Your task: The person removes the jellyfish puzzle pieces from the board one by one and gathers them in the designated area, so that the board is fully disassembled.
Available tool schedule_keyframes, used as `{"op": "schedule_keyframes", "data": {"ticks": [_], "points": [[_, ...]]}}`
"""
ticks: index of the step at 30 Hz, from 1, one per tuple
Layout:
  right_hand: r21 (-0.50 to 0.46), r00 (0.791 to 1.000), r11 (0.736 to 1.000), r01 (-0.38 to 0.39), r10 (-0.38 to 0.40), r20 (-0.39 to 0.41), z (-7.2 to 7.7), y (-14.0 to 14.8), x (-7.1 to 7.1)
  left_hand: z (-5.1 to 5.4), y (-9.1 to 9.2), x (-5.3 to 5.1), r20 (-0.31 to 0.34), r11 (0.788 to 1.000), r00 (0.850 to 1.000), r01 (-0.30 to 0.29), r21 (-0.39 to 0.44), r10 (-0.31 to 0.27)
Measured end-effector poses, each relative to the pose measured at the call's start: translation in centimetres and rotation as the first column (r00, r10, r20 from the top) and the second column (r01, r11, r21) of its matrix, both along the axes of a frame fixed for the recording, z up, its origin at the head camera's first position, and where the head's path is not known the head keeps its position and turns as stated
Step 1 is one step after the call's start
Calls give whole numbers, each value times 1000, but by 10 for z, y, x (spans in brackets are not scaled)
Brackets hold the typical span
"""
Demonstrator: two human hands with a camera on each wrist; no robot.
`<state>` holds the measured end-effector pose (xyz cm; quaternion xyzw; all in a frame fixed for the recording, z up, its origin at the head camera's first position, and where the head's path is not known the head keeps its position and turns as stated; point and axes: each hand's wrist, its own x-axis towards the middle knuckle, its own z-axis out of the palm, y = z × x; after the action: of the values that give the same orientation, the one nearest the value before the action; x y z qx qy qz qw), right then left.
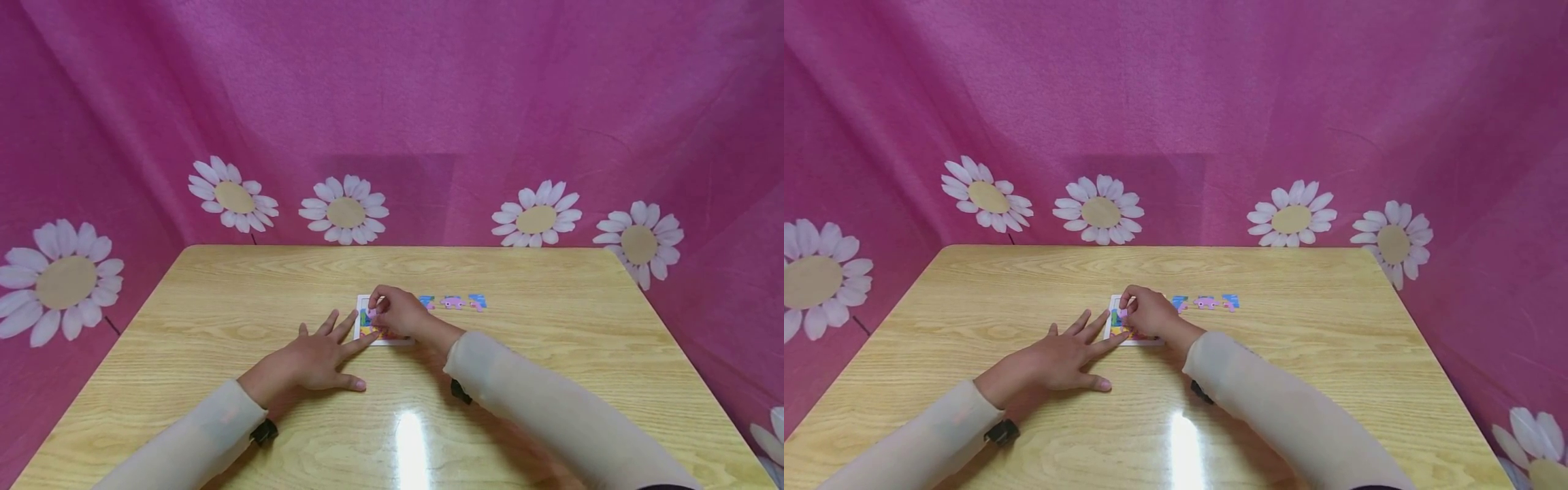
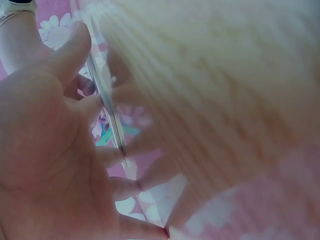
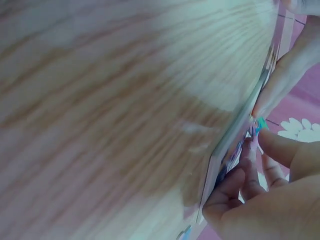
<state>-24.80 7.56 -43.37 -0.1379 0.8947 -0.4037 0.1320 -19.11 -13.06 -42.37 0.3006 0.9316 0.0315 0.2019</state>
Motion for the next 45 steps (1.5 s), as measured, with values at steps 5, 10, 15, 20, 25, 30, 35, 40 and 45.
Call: {"op": "schedule_keyframes", "data": {"ticks": [5,10,15,20,25,30,35,40,45], "points": [[28,1000,999,26,-26,-17,0,-3,1,-2,-1,-1,-3,1000,1000,5,4,-5],[0,996,997,83,-83,-7,0,-5,1,-2,-1,-1,3,1000,1000,-1,1,1],[-57,994,993,106,-105,18,3,-4,2,-1,-1,0,7,1000,1000,-4,-2,4],[-105,995,989,100,-99,18,8,-1,3,0,-1,0,7,1000,1000,-9,4,8],[-147,995,984,98,-95,26,10,6,4,-1,-1,0,3,1000,1000,-7,6,7],[-161,996,983,92,-90,21,7,16,2,-1,-1,0,-4,1000,1000,-7,3,7],[-158,997,985,74,-73,7,9,28,3,-2,-1,0,0,1000,1000,-12,2,12],[-151,998,987,57,-58,-1,10,42,5,-3,-1,0,2,1000,1000,-14,-1,14],[-165,999,985,47,-48,-2,8,54,8,-4,-1,0,5,1000,1000,-20,3,20]]}}
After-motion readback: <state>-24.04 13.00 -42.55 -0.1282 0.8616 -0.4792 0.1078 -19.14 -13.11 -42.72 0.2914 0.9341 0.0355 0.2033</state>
